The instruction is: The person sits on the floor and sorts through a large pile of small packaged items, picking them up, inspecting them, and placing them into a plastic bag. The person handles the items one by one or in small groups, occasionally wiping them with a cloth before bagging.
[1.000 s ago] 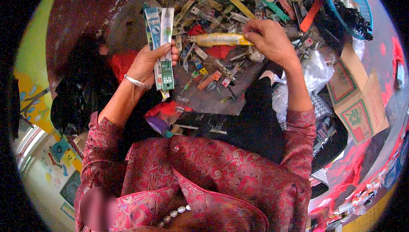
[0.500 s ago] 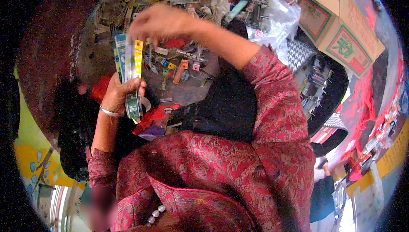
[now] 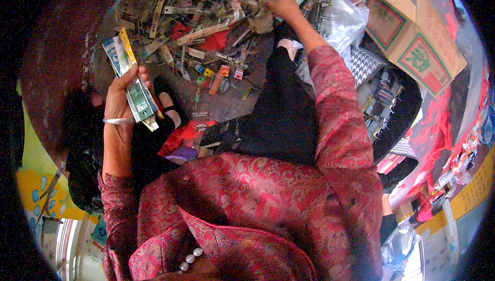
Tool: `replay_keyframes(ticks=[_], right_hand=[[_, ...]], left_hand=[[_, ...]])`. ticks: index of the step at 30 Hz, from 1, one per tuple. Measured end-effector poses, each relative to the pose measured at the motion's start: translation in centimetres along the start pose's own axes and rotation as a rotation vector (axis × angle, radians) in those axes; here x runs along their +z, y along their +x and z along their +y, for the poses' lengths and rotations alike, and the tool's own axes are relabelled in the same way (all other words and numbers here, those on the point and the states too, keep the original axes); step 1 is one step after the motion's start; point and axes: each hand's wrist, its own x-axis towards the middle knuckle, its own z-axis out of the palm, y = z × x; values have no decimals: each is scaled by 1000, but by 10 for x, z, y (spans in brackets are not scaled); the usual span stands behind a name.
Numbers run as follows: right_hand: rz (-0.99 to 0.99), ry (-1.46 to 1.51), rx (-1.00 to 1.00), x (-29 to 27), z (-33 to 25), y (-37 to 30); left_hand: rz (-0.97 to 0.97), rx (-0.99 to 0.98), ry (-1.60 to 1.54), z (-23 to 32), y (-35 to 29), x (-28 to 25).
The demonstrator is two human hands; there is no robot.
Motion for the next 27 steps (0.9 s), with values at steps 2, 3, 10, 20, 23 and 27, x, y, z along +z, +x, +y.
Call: replay_keyframes(ticks=[2, 3, 10, 20, 23, 27], right_hand=[[-206, 581, 267, -39, -27, -13], [-231, 665, 264, -59, -34, -21], [-258, 1390, -11, -142, -105, -67], [-118, 1121, -64, -224, -284, -117], [82, 761, -86, -205, -346, -126], [527, 636, -336, -182, -362, -134]], left_hand=[[-32, -15, -29, 5, -4, -7], [-94, 5, -73, 6, -5, -6], [-357, 84, -157, 13, -42, 9], [-589, 451, 208, 24, -79, 31], [-465, 631, 442, 24, -72, 21], [-353, 608, 183, 14, -119, 38]])
